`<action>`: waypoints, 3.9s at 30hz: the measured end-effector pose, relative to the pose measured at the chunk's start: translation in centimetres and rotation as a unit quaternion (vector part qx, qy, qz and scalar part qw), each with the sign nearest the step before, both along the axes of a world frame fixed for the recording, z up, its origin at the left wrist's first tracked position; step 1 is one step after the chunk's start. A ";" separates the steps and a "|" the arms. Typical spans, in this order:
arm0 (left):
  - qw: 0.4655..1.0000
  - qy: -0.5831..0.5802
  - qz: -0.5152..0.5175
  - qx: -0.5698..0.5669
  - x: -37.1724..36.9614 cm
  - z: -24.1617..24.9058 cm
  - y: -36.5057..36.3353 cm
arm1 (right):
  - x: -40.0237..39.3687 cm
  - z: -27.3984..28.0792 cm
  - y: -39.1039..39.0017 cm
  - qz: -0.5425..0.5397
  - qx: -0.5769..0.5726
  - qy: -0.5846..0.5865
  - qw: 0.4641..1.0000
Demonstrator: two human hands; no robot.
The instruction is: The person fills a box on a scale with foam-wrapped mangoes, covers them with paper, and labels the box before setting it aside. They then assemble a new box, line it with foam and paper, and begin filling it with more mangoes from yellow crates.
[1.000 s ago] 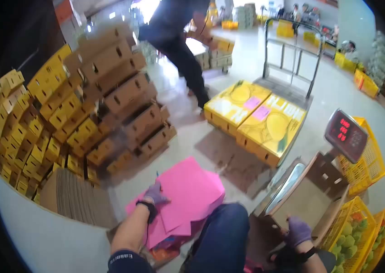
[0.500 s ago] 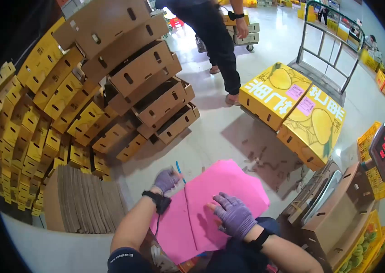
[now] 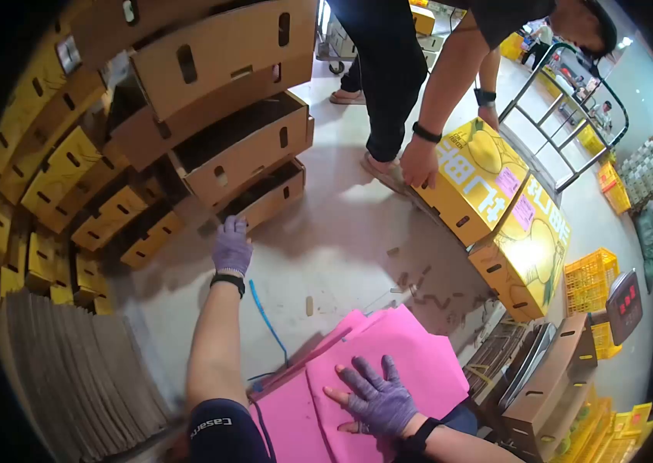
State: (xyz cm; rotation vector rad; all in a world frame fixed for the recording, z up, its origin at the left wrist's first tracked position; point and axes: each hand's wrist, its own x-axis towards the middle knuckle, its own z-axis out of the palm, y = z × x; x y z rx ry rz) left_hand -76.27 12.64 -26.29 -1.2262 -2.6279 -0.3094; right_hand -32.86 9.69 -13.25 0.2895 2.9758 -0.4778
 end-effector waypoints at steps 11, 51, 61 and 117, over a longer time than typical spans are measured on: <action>0.957 -0.243 0.132 -0.089 -1.6 0.5 5.3 | 0.2 -0.2 0.1 -0.009 -0.025 0.009 1.000; 0.754 -0.618 -0.176 -0.136 17.4 9.0 -8.9 | 0.9 -0.4 -0.1 0.007 0.057 0.044 0.997; 0.782 -0.598 0.020 -0.173 9.7 3.0 -20.7 | 1.2 -1.3 -0.3 0.000 0.074 0.057 0.996; 0.976 -0.060 0.172 -0.118 -21.8 10.4 -16.0 | -5.3 -2.5 -9.3 0.113 -0.050 0.066 0.990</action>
